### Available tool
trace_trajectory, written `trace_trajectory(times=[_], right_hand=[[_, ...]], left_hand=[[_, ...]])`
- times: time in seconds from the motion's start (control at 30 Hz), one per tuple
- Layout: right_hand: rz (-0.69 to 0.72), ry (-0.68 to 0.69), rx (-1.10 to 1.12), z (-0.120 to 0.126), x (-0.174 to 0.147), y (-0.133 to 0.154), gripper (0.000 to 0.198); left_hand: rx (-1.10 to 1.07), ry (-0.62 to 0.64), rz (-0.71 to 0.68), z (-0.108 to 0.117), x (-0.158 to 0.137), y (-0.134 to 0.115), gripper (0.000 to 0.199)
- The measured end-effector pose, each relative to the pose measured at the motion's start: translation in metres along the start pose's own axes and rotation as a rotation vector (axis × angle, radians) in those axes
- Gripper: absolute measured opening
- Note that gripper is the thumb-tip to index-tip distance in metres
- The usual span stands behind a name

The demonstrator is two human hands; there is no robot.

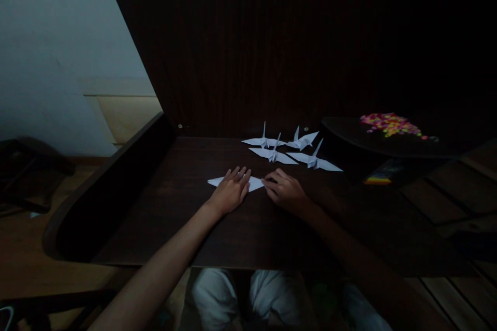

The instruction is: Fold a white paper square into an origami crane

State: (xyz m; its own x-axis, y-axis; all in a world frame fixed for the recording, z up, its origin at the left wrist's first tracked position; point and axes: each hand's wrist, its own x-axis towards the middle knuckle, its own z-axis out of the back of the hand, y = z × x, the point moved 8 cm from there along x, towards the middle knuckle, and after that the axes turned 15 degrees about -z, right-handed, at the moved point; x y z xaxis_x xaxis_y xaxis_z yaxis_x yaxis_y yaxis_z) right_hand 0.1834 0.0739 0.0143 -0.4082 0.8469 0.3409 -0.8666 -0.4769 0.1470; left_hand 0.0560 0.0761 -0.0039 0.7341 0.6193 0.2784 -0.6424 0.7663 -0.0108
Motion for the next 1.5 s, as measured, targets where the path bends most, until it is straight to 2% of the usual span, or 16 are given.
trace_trajectory(times=[0.2,0.57,0.77,1.0,1.27,1.5], right_hand=[[-0.014,-0.025,0.069,0.003,0.000,-0.005,0.022],[-0.115,-0.009,0.152,0.003,0.001,-0.023,0.017],[-0.142,-0.032,0.277,0.002,0.004,-0.030,0.016],[-0.161,-0.064,0.221,0.000,0.007,-0.022,0.019],[-0.196,-0.075,0.193,-0.005,0.008,-0.026,0.016],[-0.416,-0.063,0.248,-0.007,0.010,-0.038,0.013]], left_hand=[[-0.063,0.042,-0.030,-0.004,-0.002,0.005,0.046],[-0.078,0.086,0.009,-0.006,-0.004,0.007,0.051],[-0.063,0.059,-0.006,-0.007,-0.006,0.007,0.052],[-0.044,0.026,0.001,-0.004,-0.006,0.006,0.053],[-0.058,0.072,-0.017,-0.005,-0.005,0.004,0.049],[-0.059,0.050,-0.048,-0.005,-0.004,0.003,0.048]])
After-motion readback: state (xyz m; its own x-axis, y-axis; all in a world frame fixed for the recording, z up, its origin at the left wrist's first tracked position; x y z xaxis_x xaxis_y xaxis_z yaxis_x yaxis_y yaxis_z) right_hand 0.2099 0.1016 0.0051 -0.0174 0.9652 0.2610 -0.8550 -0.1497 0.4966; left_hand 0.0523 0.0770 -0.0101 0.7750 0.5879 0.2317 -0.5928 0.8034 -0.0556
